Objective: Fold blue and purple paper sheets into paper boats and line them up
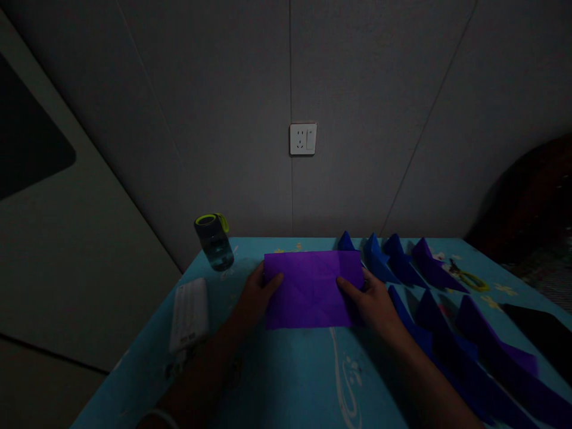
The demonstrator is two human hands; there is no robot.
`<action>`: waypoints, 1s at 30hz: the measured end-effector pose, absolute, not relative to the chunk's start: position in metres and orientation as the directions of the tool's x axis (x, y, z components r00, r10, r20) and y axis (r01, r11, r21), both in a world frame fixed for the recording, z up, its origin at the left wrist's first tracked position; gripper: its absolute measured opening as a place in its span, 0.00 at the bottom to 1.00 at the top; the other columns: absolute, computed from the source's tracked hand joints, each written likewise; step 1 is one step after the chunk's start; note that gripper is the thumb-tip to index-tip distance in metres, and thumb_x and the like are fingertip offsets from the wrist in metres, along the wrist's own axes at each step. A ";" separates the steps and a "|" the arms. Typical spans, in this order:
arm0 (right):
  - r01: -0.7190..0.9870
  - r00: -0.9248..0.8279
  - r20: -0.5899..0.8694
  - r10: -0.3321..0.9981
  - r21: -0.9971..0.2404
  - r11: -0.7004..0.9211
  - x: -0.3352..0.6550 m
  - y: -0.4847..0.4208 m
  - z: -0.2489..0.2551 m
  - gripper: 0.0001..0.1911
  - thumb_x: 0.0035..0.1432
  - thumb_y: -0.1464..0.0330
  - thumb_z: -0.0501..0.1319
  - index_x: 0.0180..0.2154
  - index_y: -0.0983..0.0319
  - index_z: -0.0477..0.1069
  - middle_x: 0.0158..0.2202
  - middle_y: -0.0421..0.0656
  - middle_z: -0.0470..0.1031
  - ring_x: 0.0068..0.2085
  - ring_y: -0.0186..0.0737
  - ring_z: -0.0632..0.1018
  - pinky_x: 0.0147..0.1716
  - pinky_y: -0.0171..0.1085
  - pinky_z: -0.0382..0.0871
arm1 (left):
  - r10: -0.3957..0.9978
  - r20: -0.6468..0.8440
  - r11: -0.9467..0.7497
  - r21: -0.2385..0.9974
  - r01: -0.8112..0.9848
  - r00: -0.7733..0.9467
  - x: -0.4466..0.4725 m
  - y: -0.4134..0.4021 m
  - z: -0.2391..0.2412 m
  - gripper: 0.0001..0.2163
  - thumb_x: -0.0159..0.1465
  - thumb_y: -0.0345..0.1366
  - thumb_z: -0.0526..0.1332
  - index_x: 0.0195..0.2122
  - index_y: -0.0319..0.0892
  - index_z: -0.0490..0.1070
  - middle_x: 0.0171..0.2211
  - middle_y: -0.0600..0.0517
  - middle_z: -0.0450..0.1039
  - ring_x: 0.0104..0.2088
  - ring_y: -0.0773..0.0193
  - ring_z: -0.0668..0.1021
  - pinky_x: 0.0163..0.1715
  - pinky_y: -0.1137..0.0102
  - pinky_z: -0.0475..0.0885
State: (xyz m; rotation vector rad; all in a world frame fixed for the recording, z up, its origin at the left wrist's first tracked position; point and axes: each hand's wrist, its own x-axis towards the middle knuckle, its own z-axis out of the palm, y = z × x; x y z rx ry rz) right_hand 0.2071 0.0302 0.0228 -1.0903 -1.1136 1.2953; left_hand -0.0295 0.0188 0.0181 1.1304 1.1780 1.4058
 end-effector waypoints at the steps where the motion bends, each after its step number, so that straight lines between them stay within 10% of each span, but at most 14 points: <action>1: -0.151 -0.025 -0.001 1.000 -0.988 -0.004 0.207 0.030 0.023 0.21 0.51 0.60 0.70 0.46 0.61 0.73 0.40 0.48 0.82 0.38 0.51 0.83 0.35 0.45 0.77 | 0.988 0.096 -0.107 0.990 -0.089 -0.122 -0.029 0.018 0.019 0.20 0.56 0.43 0.68 0.48 0.42 0.73 0.46 0.47 0.79 0.47 0.52 0.79 0.48 0.61 0.72; 30: -0.156 -0.032 -0.011 0.999 -0.988 -0.016 0.202 0.022 0.035 0.22 0.50 0.57 0.70 0.44 0.60 0.72 0.39 0.45 0.82 0.34 0.47 0.82 0.31 0.42 0.76 | 0.992 0.104 -0.107 0.993 0.043 0.067 -0.031 0.009 0.019 0.25 0.63 0.49 0.61 0.58 0.42 0.69 0.56 0.47 0.74 0.56 0.49 0.74 0.58 0.57 0.68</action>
